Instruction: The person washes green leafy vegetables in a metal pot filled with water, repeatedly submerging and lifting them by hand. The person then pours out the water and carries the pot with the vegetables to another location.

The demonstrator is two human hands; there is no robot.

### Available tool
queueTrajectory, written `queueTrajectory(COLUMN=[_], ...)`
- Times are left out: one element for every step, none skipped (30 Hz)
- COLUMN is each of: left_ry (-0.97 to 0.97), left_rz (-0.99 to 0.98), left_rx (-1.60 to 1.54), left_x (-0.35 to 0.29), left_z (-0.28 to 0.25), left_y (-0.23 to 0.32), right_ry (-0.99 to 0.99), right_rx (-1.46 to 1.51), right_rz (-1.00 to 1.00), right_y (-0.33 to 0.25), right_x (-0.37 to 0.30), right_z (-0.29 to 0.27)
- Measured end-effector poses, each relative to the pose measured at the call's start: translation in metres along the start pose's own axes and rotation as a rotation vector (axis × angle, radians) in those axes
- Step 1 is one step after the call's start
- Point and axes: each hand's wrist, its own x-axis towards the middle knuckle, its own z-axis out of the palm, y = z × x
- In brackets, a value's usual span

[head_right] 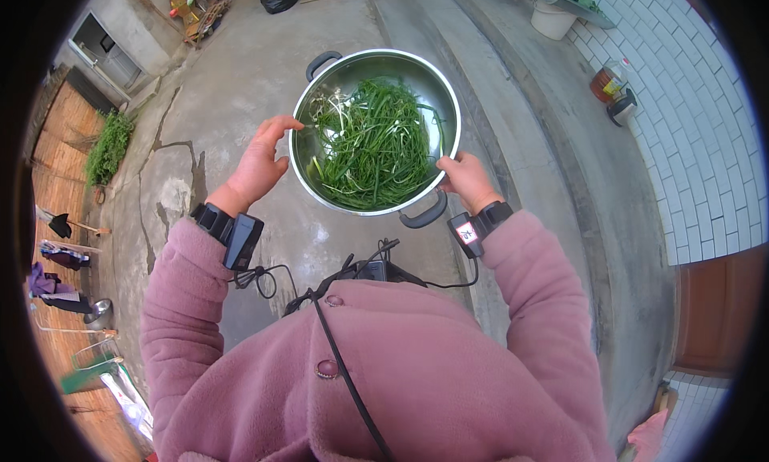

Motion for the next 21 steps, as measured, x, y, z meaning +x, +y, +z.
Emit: queueTrajectory(left_ry=[-0.062, -0.141, -0.151, -0.169, -0.210, -0.222, -0.230, -0.234, -0.237, -0.247, -0.194, -0.140, -0.104, -0.127, -0.084, -0.067, -0.057, -0.063, -0.040, -0.036, -0.016], left_rz=[0.067, 0.056, 0.111, 0.111, 0.026, 0.010, -0.013, 0.000, 0.015, 0.030, 0.009, -0.002, -0.027, -0.102, -0.103, -0.134, -0.137, -0.142, -0.177, -0.196, -0.216], left_rx=[0.022, 0.069, 0.012, 0.027, -0.018, -0.061, -0.112, -0.094, -0.069, -0.044, -0.016, 0.015, 0.047, 0.067, 0.078, 0.095, 0.097, 0.140, 0.171, 0.194, 0.223], left_x=[0.037, 0.072, 0.114, 0.148, 0.181, 0.207, 0.233, 0.251, 0.273, 0.278, 0.285, 0.296, 0.306, 0.315, 0.323, 0.326, 0.324, 0.320, 0.313, 0.317, 0.319], left_z=[0.010, 0.022, 0.040, 0.051, 0.065, 0.076, 0.086, 0.096, 0.104, 0.113, 0.120, 0.126, 0.133, 0.135, 0.135, 0.138, 0.146, 0.144, 0.141, 0.140, 0.139], left_y=[-0.004, -0.008, -0.013, -0.021, -0.030, -0.040, -0.052, -0.066, -0.083, -0.090, -0.103, -0.114, -0.123, -0.133, -0.141, -0.151, -0.147, -0.159, -0.165, -0.169, -0.172], right_ry=[-0.020, -0.029, -0.012, -0.027, -0.040, -0.047, -0.041, -0.055, -0.053, -0.042, -0.060, -0.066, -0.073, -0.079, -0.094, -0.124, -0.092, -0.092, -0.159, -0.177, -0.197], right_rx=[-0.003, -0.009, -0.015, -0.025, -0.028, -0.026, -0.046, -0.065, -0.088, -0.050, -0.038, -0.028, -0.028, -0.052, -0.028, -0.009, 0.004, -0.056, -0.018, -0.007, 0.017], right_rz=[-0.016, -0.031, -0.055, -0.056, -0.063, -0.080, -0.086, -0.080, -0.092, -0.089, -0.073, -0.065, -0.034, -0.018, -0.019, -0.013, -0.001, 0.058, -0.006, -0.010, -0.023], right_y=[-0.010, -0.020, -0.031, -0.040, -0.048, -0.061, -0.075, -0.082, -0.089, -0.089, -0.090, -0.095, -0.097, -0.100, -0.104, -0.105, -0.104, -0.105, -0.104, -0.107, -0.110], right_x=[0.032, 0.062, 0.087, 0.110, 0.131, 0.153, 0.174, 0.188, 0.207, 0.204, 0.212, 0.219, 0.226, 0.234, 0.240, 0.246, 0.243, 0.250, 0.249, 0.254, 0.257], right_z=[0.000, 0.001, -0.003, 0.002, 0.008, 0.016, 0.023, 0.031, 0.040, 0.046, 0.053, 0.058, 0.063, 0.066, 0.070, 0.074, 0.071, 0.080, 0.086, 0.087, 0.090])
